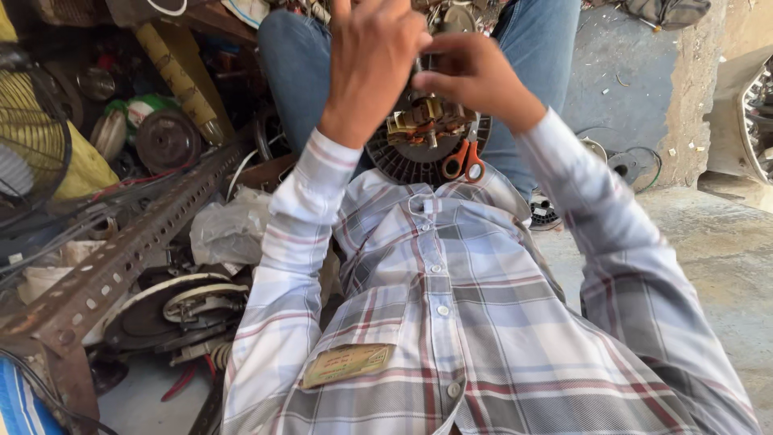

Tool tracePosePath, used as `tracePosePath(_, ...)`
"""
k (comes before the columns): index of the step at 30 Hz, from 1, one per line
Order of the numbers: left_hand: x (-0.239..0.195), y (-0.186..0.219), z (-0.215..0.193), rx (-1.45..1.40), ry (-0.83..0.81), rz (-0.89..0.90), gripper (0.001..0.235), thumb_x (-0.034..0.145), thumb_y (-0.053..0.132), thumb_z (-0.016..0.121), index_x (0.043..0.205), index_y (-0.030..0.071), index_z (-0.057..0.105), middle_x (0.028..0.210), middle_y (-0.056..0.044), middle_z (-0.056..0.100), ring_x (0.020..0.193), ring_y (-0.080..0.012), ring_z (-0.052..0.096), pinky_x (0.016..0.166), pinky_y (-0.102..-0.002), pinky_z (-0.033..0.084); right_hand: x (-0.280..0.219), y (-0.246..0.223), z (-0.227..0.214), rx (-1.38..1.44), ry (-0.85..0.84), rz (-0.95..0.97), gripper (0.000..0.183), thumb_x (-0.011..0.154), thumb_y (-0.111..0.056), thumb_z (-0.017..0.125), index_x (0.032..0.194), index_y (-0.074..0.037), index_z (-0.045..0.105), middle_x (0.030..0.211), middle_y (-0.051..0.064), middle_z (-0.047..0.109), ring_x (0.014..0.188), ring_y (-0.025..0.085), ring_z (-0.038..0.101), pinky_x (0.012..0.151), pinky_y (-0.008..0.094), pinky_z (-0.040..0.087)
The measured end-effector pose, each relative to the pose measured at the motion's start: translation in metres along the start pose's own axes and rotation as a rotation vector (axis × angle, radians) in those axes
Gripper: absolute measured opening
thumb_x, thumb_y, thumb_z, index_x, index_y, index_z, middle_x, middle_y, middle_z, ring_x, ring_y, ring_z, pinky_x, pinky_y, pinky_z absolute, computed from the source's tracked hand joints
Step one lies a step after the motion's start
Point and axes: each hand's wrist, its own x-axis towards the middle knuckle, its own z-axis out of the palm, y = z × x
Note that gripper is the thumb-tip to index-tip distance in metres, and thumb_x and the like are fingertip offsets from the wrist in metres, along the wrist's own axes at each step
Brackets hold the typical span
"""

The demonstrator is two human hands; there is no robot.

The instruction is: The person works on a fan motor stator, pulling and securing thin copper wires around the internal coils by hand.

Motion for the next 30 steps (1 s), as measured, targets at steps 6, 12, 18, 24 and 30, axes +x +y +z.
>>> tracePosePath(6, -0.049, 0.065, -0.027, -0.060, -0.061, -0.075, 0.008, 0.096, 0.015, 0.074, 0.087, 0.014, 0.073, 0.096, -0.003, 0.064, 0.095, -0.0207, 0.060, 0.103, -0.053, 0.036, 0.022, 0.011, -0.019, 0.016, -0.365, -0.367, 0.014, 0.095, 0.005, 0.074, 0.108, -0.002, 0.074, 0.094, 0.003, 0.068, 0.083, 0.014, 0.064, 0.074, 0.029, 0.053)
tracePosePath(12, -0.106, 0.098, -0.029, -0.175, -0.194, -0.181, 0.023, 0.091, 0.021, 0.076, 0.110, 0.008, 0.075, 0.087, -0.002, 0.059, 0.087, -0.0195, 0.059, 0.107, -0.052, 0.037, -0.038, -0.013, -0.006, -0.486, 0.174, -0.565, 0.012, 0.094, -0.002, 0.083, 0.101, -0.006, 0.074, 0.082, 0.008, 0.061, 0.069, 0.024, 0.057, 0.059, 0.036, 0.042)
tracePosePath(18, -0.107, 0.069, -0.049, -0.196, -0.189, -0.229, 0.012, 0.092, 0.022, 0.079, 0.098, 0.013, 0.074, 0.080, -0.002, 0.056, 0.081, -0.0207, 0.059, 0.102, -0.049, 0.037, -0.098, -0.024, 0.036, -0.709, 0.104, -0.554, 0.032, 0.093, -0.013, 0.079, 0.124, -0.010, 0.073, 0.077, 0.003, 0.051, 0.066, 0.022, 0.055, 0.057, 0.039, 0.044)
tracePosePath(24, -0.054, 0.009, -0.026, -0.137, -0.182, -0.223, 0.012, 0.088, 0.023, 0.083, 0.083, 0.014, 0.076, 0.082, -0.005, 0.061, 0.080, -0.0239, 0.061, 0.084, -0.045, 0.033, -0.102, -0.023, 0.038, -0.748, 0.077, -0.525, 0.034, 0.088, -0.016, 0.080, 0.120, -0.006, 0.075, 0.079, 0.005, 0.053, 0.067, 0.024, 0.056, 0.057, 0.040, 0.046)
tracePosePath(30, -0.014, -0.016, 0.016, -0.063, -0.117, -0.108, 0.018, 0.087, 0.023, 0.085, 0.079, 0.011, 0.074, 0.085, -0.006, 0.066, 0.085, -0.0248, 0.065, 0.088, -0.047, 0.036, -0.048, 0.005, 0.004, -0.479, 0.335, -0.299, 0.035, 0.095, -0.011, 0.085, 0.075, 0.002, 0.059, 0.070, 0.011, 0.051, 0.061, 0.024, 0.049, 0.059, 0.036, 0.036)
